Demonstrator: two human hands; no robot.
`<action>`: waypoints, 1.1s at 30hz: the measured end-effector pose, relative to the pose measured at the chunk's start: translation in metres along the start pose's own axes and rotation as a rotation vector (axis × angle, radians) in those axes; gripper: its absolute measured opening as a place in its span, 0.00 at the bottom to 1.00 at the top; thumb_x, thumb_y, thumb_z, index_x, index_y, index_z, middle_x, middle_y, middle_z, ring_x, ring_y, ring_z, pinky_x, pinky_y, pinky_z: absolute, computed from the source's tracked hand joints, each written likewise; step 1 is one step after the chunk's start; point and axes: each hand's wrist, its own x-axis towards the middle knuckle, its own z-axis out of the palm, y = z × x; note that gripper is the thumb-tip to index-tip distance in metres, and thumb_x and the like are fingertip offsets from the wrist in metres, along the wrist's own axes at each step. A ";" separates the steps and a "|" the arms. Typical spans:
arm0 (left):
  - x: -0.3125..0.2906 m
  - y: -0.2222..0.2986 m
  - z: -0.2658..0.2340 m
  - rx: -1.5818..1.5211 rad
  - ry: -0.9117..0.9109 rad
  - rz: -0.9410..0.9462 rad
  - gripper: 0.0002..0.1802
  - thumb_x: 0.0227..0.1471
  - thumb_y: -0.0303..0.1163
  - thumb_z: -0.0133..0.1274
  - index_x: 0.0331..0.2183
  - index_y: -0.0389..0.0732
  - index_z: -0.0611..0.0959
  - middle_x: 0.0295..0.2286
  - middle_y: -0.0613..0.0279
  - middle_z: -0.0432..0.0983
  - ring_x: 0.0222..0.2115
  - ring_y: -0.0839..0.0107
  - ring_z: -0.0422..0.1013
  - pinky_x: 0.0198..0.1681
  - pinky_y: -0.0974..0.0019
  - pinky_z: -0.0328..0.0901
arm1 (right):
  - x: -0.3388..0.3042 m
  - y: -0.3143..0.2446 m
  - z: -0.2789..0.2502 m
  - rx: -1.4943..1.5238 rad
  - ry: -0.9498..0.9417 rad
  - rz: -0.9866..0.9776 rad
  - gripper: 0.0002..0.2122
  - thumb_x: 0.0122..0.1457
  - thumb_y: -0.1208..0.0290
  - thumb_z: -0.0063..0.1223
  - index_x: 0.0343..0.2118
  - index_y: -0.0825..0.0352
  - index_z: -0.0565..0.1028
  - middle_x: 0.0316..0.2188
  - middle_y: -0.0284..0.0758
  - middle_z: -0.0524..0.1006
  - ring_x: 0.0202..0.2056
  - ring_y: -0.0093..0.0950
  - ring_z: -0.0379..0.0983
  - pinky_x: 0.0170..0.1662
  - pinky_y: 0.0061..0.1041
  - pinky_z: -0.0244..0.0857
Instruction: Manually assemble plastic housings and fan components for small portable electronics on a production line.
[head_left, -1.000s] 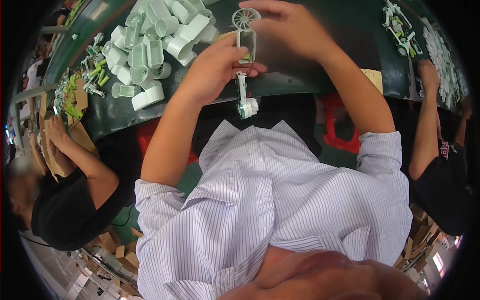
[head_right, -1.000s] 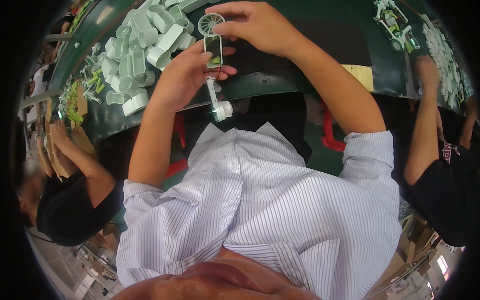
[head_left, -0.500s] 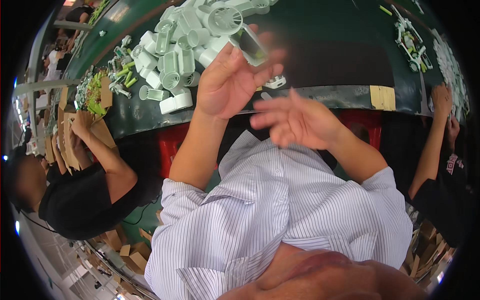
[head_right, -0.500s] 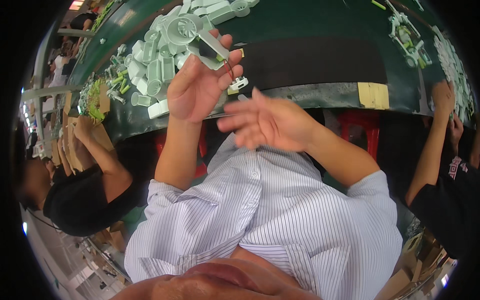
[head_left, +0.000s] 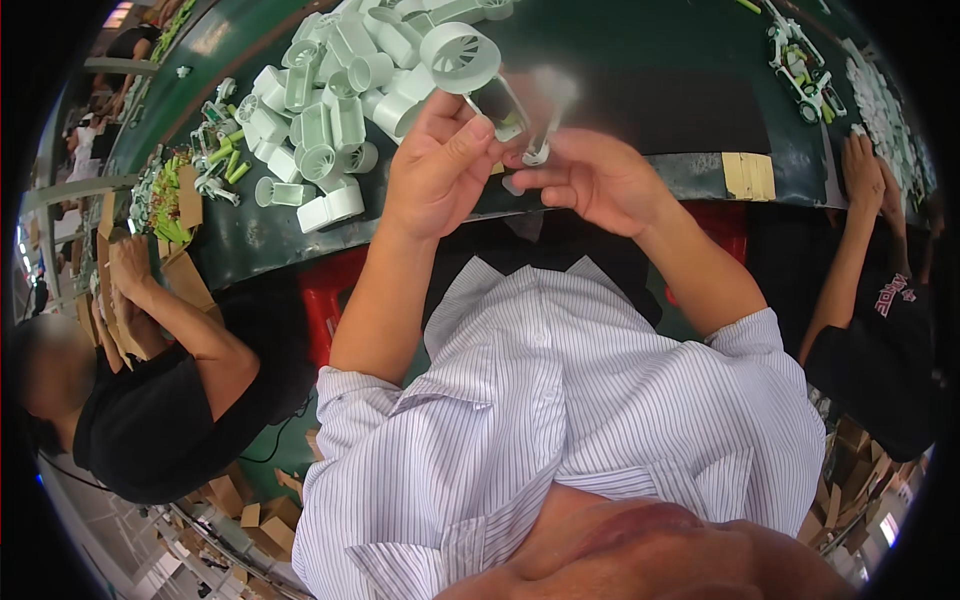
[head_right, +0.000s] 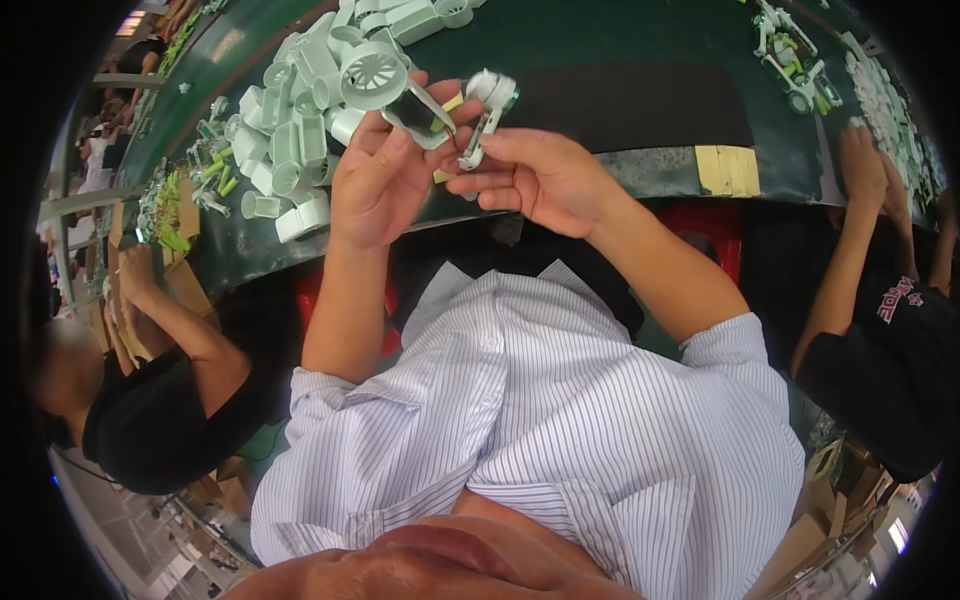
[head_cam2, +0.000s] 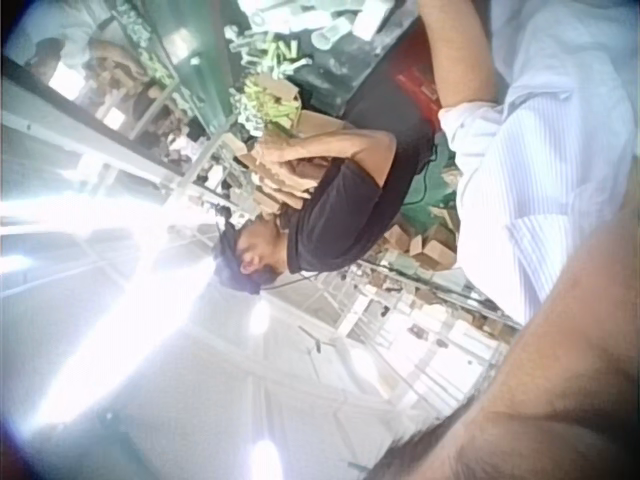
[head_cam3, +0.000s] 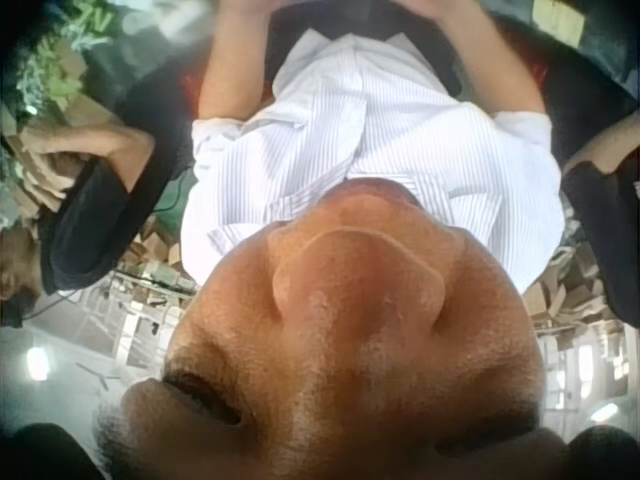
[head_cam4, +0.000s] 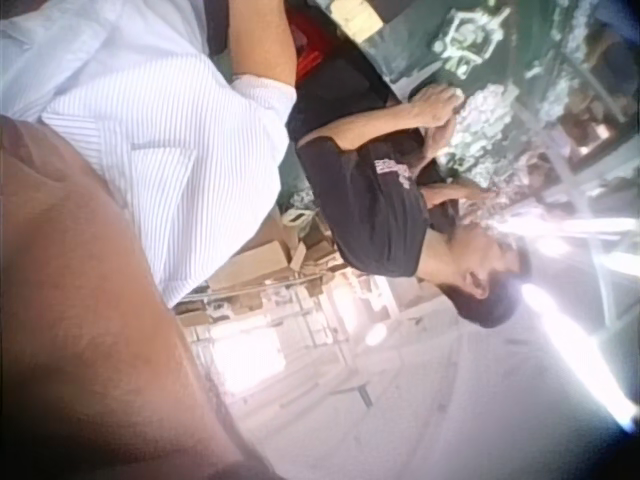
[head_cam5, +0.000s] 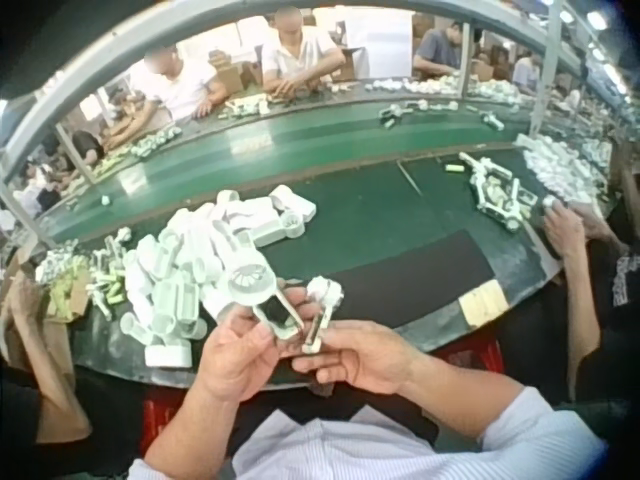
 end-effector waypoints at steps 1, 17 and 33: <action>-0.001 -0.002 -0.002 0.013 0.031 0.026 0.26 0.60 0.30 0.46 0.58 0.35 0.63 0.55 0.44 0.63 0.55 0.50 0.65 0.57 0.50 0.60 | 0.001 -0.003 0.004 -0.130 0.055 -0.023 0.17 0.66 0.67 0.43 0.51 0.75 0.69 0.47 0.44 0.75 0.45 0.34 0.77 0.43 0.24 0.74; 0.001 -0.016 -0.018 0.443 0.162 0.079 0.21 0.51 0.23 0.57 0.48 0.30 0.75 0.46 0.50 0.76 0.48 0.64 0.71 0.55 0.60 0.63 | -0.002 -0.024 0.016 -1.229 0.296 -0.514 0.12 0.58 0.75 0.56 0.45 0.71 0.76 0.34 0.35 0.80 0.36 0.21 0.76 0.40 0.22 0.70; 0.002 -0.015 -0.019 0.549 0.211 0.068 0.27 0.48 0.18 0.59 0.50 0.33 0.70 0.43 0.56 0.75 0.43 0.67 0.74 0.48 0.65 0.69 | 0.006 -0.038 0.022 -1.778 0.159 -0.690 0.13 0.57 0.70 0.56 0.44 0.70 0.74 0.36 0.44 0.78 0.37 0.43 0.75 0.40 0.34 0.69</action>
